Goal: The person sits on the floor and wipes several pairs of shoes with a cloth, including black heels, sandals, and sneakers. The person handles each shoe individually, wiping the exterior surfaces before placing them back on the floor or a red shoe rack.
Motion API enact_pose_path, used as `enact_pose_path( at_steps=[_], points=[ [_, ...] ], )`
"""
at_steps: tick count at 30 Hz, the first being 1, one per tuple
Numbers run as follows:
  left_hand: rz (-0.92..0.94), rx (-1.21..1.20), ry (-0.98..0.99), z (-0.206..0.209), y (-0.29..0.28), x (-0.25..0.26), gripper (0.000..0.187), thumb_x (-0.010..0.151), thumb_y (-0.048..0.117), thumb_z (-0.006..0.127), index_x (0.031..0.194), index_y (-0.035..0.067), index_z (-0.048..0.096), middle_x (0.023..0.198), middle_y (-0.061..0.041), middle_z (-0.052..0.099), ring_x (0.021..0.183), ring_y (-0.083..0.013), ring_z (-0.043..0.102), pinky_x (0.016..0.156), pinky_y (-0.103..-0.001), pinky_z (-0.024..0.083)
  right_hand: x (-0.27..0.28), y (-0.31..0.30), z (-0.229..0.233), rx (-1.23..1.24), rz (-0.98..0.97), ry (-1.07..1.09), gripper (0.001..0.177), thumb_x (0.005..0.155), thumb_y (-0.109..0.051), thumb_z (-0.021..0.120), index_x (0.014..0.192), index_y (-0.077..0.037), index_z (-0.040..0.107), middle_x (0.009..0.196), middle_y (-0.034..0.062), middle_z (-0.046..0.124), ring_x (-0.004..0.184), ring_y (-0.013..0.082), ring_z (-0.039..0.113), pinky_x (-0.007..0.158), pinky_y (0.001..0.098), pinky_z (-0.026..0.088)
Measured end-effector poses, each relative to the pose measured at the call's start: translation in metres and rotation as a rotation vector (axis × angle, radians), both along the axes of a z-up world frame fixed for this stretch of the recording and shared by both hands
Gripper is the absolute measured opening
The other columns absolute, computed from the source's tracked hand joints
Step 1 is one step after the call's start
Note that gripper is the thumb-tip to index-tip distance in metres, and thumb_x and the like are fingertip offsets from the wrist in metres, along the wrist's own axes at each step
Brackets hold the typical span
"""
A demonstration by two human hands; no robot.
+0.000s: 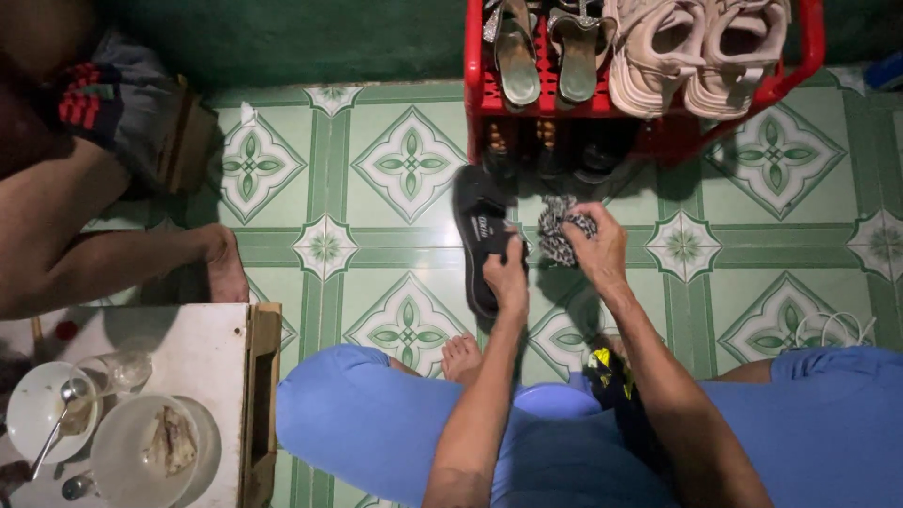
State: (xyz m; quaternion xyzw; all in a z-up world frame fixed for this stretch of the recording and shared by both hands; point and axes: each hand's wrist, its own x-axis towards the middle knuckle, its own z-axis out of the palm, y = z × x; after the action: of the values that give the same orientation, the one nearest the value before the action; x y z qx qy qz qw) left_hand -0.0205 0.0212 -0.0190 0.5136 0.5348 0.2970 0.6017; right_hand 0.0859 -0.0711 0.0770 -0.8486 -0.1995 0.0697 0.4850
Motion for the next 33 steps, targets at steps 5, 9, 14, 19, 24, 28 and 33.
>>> enact_pose_path(
  at_steps=[5,9,14,19,24,28,33],
  points=[
    [-0.147,0.625,0.179,-0.039,-0.032,-0.006,0.045,0.09,0.042,0.074,0.064,0.006,0.068,0.061,-0.018,0.062,0.064,-0.0388,0.062,0.069,-0.045,0.049,-0.015,0.033,0.015,0.086,0.292,-0.332,0.032,0.083,-0.01,0.075,0.111,-0.023,0.072,0.105,0.0044,0.069,0.107,0.0296,0.066,0.097,0.0399,0.051],
    [-0.271,0.704,0.23,-0.045,-0.052,-0.015,0.045,0.097,0.043,0.061,0.068,0.01,0.065,0.065,-0.013,0.059,0.066,-0.0346,0.057,0.073,-0.045,0.044,-0.065,0.067,0.026,-0.042,0.705,-0.528,0.021,0.084,-0.01,0.07,0.105,-0.012,0.07,0.098,0.0112,0.065,0.101,0.0346,0.061,0.084,0.044,0.054],
    [-0.398,0.688,0.278,-0.054,-0.062,-0.014,0.036,0.098,0.042,0.06,0.08,0.012,0.065,0.076,-0.012,0.059,0.077,-0.0338,0.056,0.078,-0.05,0.043,-0.061,0.059,-0.004,-0.227,0.974,-0.56,0.019,0.081,-0.018,0.07,0.099,-0.016,0.066,0.097,0.0075,0.062,0.101,0.0326,0.057,0.078,0.0416,0.056],
    [-0.491,0.653,0.329,-0.057,-0.067,-0.01,0.029,0.098,0.041,0.059,0.092,0.013,0.065,0.087,-0.011,0.059,0.089,-0.0329,0.055,0.083,-0.056,0.041,-0.008,0.033,-0.027,-0.487,0.672,-0.426,0.02,0.085,-0.028,0.07,0.103,-0.02,0.065,0.101,0.0072,0.058,0.102,0.032,0.058,0.081,0.044,0.059],
    [-0.656,0.631,0.375,-0.061,-0.078,-0.007,0.026,0.098,0.039,0.058,0.108,0.016,0.065,0.102,-0.01,0.059,0.103,-0.0318,0.054,0.091,-0.063,0.039,-0.011,0.037,-0.029,-0.322,0.561,-0.688,0.031,0.082,-0.018,0.07,0.113,-0.015,0.062,0.109,0.0108,0.056,0.108,0.0347,0.054,0.095,0.0446,0.051],
    [-0.749,0.622,0.406,-0.066,-0.078,-0.008,0.029,0.098,0.038,0.057,0.115,0.017,0.065,0.11,-0.01,0.059,0.111,-0.0313,0.053,0.094,-0.067,0.038,-0.029,0.049,-0.014,-0.364,0.835,-0.684,0.014,0.083,-0.018,0.068,0.096,-0.019,0.064,0.097,0.0054,0.054,0.1,0.0303,0.054,0.082,0.04,0.055],
    [-0.903,0.586,0.463,-0.068,-0.07,-0.01,0.039,0.098,0.037,0.056,0.131,0.019,0.066,0.125,-0.009,0.06,0.125,-0.0301,0.052,0.101,-0.074,0.036,0.023,0.025,-0.054,-0.651,0.478,-0.42,0.029,0.078,-0.025,0.078,0.105,-0.023,0.068,0.105,0.0062,0.061,0.109,0.0285,0.06,0.086,0.0423,0.06]
  ],
)
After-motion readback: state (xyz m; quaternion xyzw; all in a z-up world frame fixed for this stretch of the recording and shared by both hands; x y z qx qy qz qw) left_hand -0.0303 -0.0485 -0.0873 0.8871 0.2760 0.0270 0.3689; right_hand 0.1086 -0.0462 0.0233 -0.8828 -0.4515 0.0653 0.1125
